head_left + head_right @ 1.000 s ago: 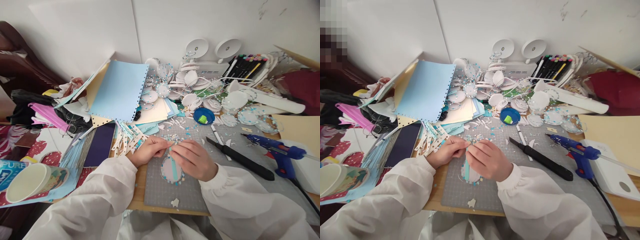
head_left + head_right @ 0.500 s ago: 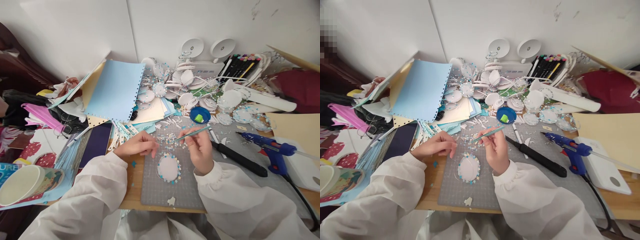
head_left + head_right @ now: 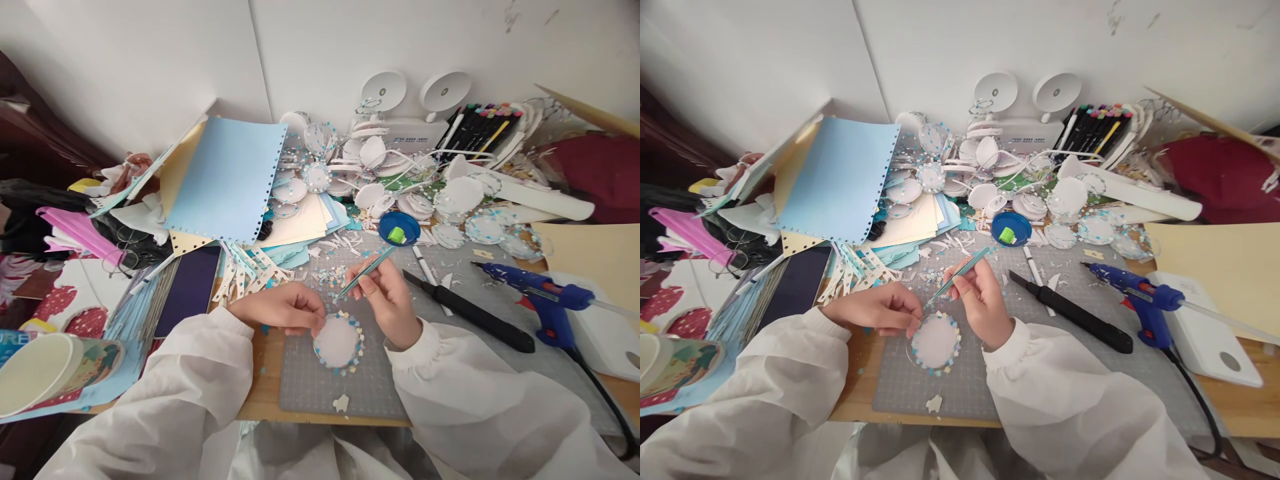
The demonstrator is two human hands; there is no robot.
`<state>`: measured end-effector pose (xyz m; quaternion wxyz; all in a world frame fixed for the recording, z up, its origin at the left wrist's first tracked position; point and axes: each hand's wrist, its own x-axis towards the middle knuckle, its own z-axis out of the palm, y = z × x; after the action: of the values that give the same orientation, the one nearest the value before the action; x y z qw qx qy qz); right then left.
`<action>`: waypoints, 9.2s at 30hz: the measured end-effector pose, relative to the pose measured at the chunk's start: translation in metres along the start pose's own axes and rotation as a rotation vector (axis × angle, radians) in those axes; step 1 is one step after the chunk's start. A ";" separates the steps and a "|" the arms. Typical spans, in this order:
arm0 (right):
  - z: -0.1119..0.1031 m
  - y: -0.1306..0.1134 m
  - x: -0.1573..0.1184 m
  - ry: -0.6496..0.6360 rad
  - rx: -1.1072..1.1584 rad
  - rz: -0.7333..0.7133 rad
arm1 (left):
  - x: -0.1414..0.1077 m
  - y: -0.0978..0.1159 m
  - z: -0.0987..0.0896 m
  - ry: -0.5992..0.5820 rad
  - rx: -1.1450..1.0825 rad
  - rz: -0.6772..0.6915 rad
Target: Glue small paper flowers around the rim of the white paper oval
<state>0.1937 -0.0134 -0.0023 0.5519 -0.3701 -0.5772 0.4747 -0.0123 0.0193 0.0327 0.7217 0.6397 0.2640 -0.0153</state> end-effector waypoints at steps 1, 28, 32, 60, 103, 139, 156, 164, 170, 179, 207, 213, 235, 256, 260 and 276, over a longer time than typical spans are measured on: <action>0.000 -0.001 0.000 -0.002 0.000 0.023 | 0.001 0.000 0.000 0.000 -0.028 0.038; -0.007 0.001 -0.001 -0.194 -0.057 0.101 | 0.006 -0.005 -0.002 0.021 -0.080 0.113; -0.007 0.001 -0.001 -0.192 -0.056 0.115 | 0.005 -0.004 -0.001 0.030 -0.088 0.108; -0.007 -0.004 0.004 -0.221 -0.071 0.212 | 0.006 -0.006 -0.003 -0.015 -0.043 0.123; -0.006 0.002 0.003 0.156 -0.326 -0.085 | 0.008 -0.009 -0.003 0.033 0.099 0.129; -0.010 -0.001 0.001 0.064 -0.506 -0.203 | 0.007 -0.007 -0.002 0.091 -0.161 0.122; -0.012 0.000 0.002 0.098 -0.308 -0.152 | 0.008 0.000 0.004 0.211 -0.163 0.058; -0.012 -0.002 0.004 0.107 -0.282 -0.120 | 0.009 -0.005 0.004 0.220 -0.175 0.084; -0.013 -0.003 0.005 0.116 -0.235 -0.064 | 0.009 -0.006 0.003 0.223 -0.177 0.095; -0.012 0.004 0.008 0.215 -0.342 -0.059 | 0.009 -0.004 0.001 0.072 -0.096 0.087; -0.010 0.002 0.002 0.031 -0.576 -0.186 | 0.008 -0.004 0.001 0.069 -0.107 0.079; -0.012 0.001 0.005 0.161 -0.335 -0.165 | 0.009 -0.006 0.002 0.113 -0.121 0.082; -0.010 -0.002 0.004 0.050 -0.225 -0.106 | 0.010 -0.001 0.005 0.215 -0.116 0.080; -0.011 0.000 0.005 0.064 -0.142 -0.104 | 0.011 -0.006 0.003 0.195 -0.116 0.066; -0.011 -0.001 0.005 0.058 -0.127 -0.097 | 0.010 -0.004 0.004 0.195 -0.112 0.068; -0.011 -0.001 0.005 0.041 -0.110 -0.093 | 0.010 -0.005 0.003 0.180 -0.081 0.064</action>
<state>0.2043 -0.0078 -0.0006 0.5639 -0.3822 -0.6076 0.4085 -0.0046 0.0183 0.0243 0.7204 0.6169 0.3077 0.0761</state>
